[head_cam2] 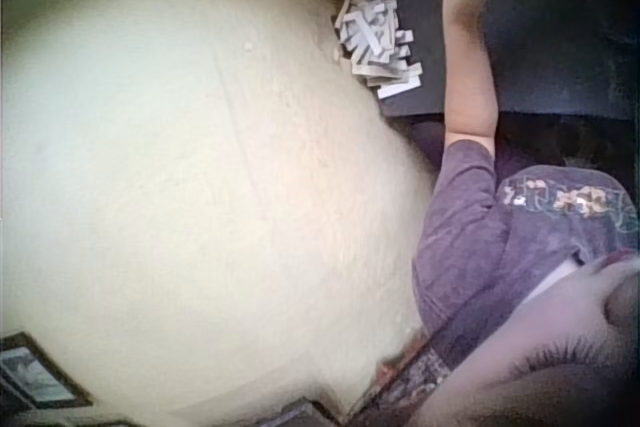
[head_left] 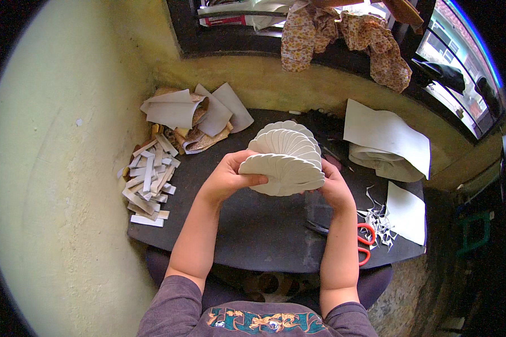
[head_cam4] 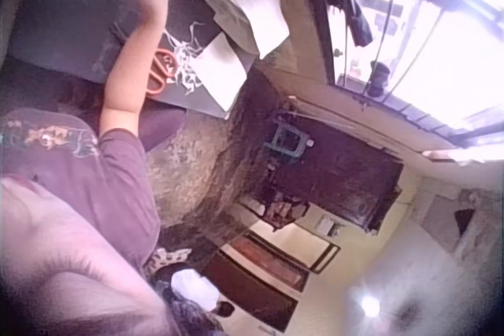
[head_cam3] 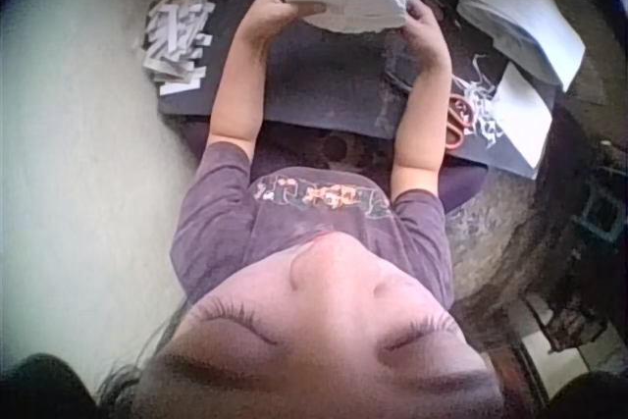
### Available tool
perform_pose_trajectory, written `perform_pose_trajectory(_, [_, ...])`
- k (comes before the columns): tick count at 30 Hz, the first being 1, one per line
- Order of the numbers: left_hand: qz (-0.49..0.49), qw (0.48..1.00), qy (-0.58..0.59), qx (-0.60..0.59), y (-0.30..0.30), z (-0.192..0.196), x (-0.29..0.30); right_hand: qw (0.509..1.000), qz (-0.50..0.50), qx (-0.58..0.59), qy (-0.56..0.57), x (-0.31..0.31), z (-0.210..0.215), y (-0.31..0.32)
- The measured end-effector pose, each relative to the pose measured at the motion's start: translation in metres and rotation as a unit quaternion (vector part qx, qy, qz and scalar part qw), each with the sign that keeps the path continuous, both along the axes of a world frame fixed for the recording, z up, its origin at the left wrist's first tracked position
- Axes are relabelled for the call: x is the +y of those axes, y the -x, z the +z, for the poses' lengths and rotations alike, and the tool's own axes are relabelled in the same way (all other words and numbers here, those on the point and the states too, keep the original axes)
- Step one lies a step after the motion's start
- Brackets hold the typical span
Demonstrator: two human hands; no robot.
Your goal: The person folds and stacks white paper pieces into fan-like shapes, then cleans up paper scraps. They use a pen and a small purple object to draw curved lines on a sheet of white paper.
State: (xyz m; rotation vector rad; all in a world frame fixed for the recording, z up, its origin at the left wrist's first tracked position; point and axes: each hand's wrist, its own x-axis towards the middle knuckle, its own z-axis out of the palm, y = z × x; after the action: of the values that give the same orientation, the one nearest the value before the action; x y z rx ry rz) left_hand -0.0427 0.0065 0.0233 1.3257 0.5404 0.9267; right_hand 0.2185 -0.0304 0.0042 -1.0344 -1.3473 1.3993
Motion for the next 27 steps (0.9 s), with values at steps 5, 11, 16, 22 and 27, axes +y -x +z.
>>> perform_pose_trajectory(5, [0.027,0.998,-0.043,-0.037,0.001,-0.003,0.008,0.990,-0.102,0.025,-0.091,0.002,-0.005,0.009])
perform_pose_trajectory(11, [0.153,0.988,0.015,-0.021,-0.018,-0.013,0.013,0.952,-0.237,-0.007,-0.194,0.006,-0.008,0.026])
perform_pose_trajectory(16, [-0.006,0.966,0.220,-0.133,-0.020,-0.036,0.022,0.904,-0.317,-0.113,-0.263,0.013,-0.013,0.024])
perform_pose_trajectory(22, [-0.102,0.923,0.293,-0.230,-0.023,-0.028,0.019,0.871,-0.290,-0.214,-0.333,0.013,-0.009,0.023])
perform_pose_trajectory(27, [-0.101,0.917,0.308,-0.233,-0.018,-0.022,0.021,0.871,-0.286,-0.214,-0.337,0.013,-0.009,0.024])
